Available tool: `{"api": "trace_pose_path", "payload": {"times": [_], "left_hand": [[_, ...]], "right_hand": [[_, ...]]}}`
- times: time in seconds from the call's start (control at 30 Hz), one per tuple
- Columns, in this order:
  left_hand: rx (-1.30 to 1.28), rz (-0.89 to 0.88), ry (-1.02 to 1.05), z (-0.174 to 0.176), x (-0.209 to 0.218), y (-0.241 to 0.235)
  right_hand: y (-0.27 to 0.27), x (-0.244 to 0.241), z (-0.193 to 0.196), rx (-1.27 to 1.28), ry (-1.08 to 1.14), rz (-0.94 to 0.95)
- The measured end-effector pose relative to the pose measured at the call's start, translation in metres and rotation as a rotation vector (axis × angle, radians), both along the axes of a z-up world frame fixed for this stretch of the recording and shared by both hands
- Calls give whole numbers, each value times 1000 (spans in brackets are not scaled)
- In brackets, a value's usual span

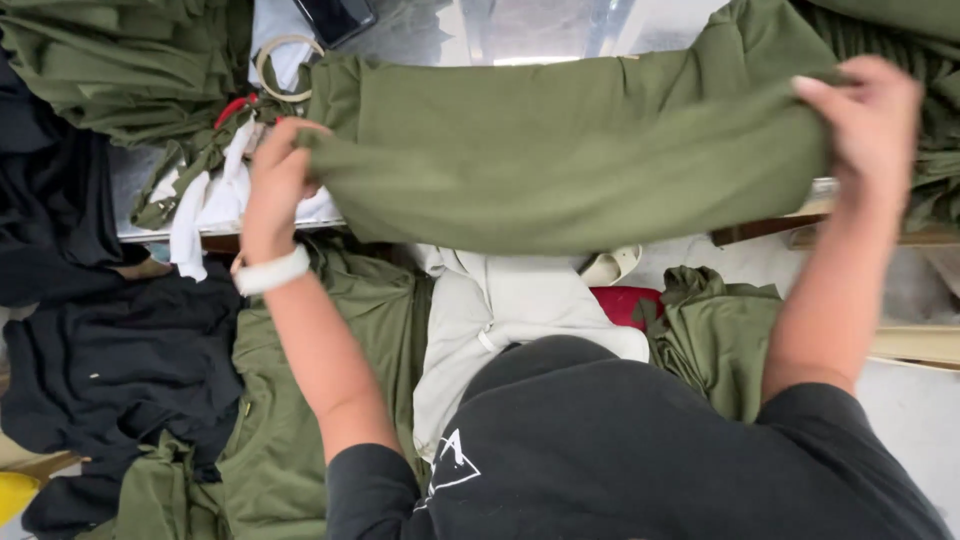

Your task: The person trims loose threads and excess fabric from the cuffs and seams of a green hoodie using a small blade. They repeatedly fold and unfold the garment to access different areas for trimming.

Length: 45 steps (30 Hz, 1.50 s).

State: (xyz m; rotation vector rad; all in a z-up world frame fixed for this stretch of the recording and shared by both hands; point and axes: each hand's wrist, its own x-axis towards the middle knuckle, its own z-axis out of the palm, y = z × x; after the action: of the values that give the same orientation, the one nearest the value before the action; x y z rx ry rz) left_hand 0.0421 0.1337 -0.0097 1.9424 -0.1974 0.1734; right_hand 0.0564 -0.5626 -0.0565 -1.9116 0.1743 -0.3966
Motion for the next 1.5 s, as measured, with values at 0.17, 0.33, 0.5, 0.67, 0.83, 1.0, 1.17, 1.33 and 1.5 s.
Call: {"api": "trace_pose_path", "payload": {"times": [0.17, 0.33, 0.5, 0.67, 0.83, 1.0, 1.17, 1.33, 1.5], "left_hand": [[-148, 216, 376, -23, 10, -16], [-127, 206, 177, -23, -3, -24], [-337, 251, 34, -45, -6, -24], [-457, 396, -183, -59, 0, -21], [-452, 372, -198, -57, 0, -21], [-299, 375, -59, -51, -5, -21], [-346, 265, -33, -56, -6, -17], [-355, 190, -49, -50, -10, -17], [-217, 213, -57, -43, -14, -26]], "right_hand": [[25, 16, -14, 465, 274, -46], [17, 10, -13, 418, 172, 94], [-2, 16, -42, 461, 11, -43], [-20, 26, -56, 555, -274, 44], [-23, 31, -62, 446, -291, 10], [-16, 43, -76, 69, -315, -40], [-33, 51, -105, 34, -374, 117], [-12, 32, -82, 142, -100, 147], [10, 22, -52, 84, -160, 92]]}}
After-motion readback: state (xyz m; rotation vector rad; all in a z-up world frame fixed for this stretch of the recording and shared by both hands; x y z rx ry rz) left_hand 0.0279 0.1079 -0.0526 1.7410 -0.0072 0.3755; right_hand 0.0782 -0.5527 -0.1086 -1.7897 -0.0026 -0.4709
